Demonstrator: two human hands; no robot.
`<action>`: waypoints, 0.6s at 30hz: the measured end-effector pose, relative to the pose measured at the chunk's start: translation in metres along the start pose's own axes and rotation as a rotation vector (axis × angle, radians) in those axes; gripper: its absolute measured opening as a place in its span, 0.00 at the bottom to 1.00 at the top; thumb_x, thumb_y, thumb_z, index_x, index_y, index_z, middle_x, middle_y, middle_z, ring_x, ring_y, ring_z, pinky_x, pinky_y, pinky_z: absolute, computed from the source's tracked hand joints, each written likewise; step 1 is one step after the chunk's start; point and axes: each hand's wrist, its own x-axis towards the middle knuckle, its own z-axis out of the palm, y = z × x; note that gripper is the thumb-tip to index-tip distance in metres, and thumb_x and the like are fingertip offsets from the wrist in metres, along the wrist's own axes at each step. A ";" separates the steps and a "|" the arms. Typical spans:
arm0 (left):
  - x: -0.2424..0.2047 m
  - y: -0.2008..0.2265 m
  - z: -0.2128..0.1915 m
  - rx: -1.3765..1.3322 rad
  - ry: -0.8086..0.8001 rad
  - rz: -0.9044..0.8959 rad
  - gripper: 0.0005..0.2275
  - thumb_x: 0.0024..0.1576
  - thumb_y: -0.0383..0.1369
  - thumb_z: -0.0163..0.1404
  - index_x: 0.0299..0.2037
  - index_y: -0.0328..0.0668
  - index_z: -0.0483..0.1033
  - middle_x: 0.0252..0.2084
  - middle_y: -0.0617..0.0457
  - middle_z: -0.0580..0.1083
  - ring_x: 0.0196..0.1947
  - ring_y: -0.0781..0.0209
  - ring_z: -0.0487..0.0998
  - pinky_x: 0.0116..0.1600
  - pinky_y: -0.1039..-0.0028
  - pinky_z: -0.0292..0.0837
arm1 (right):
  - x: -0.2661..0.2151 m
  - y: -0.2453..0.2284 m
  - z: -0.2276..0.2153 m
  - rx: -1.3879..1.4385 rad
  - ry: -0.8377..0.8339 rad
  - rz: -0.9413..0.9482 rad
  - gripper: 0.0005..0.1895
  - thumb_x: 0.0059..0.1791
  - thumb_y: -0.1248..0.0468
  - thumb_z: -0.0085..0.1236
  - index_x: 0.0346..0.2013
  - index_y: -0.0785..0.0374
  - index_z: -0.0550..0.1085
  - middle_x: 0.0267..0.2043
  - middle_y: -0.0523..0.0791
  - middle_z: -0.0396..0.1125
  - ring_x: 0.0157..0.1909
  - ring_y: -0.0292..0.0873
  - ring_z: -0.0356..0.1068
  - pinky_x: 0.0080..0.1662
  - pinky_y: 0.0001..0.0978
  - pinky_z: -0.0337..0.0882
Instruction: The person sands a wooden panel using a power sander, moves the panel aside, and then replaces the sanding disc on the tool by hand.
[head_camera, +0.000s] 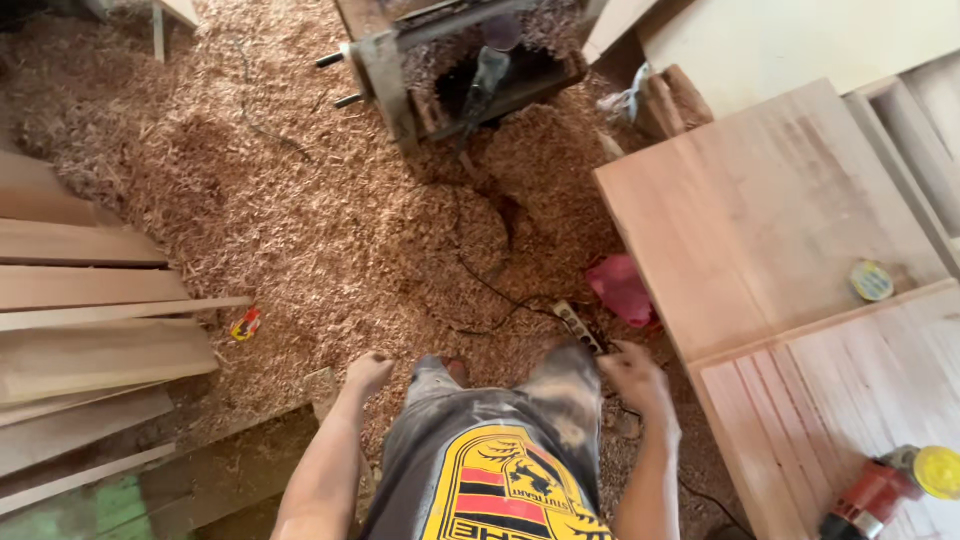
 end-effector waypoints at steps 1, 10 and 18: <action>0.001 -0.013 -0.013 -0.002 0.011 -0.050 0.18 0.55 0.48 0.52 0.48 0.51 0.84 0.46 0.48 0.82 0.49 0.52 0.83 0.56 0.64 0.76 | -0.001 -0.023 0.015 0.077 -0.227 0.018 0.38 0.41 0.45 0.63 0.63 0.54 0.70 0.54 0.48 0.75 0.54 0.49 0.76 0.54 0.46 0.77; -0.047 -0.068 -0.034 -0.288 0.235 -0.189 0.20 0.57 0.49 0.52 0.50 0.45 0.81 0.45 0.45 0.81 0.49 0.49 0.81 0.56 0.62 0.74 | 0.062 -0.157 0.083 -0.386 -0.237 -0.396 0.24 0.50 0.44 0.58 0.45 0.62 0.81 0.48 0.54 0.76 0.53 0.55 0.75 0.56 0.45 0.73; -0.020 -0.032 -0.018 -0.723 -0.082 -0.023 0.19 0.54 0.43 0.56 0.49 0.38 0.83 0.45 0.46 0.85 0.50 0.56 0.82 0.55 0.67 0.73 | 0.201 -0.266 0.053 -0.192 -0.015 -0.652 0.20 0.50 0.59 0.49 0.54 0.61 0.77 0.53 0.55 0.74 0.54 0.57 0.73 0.57 0.45 0.71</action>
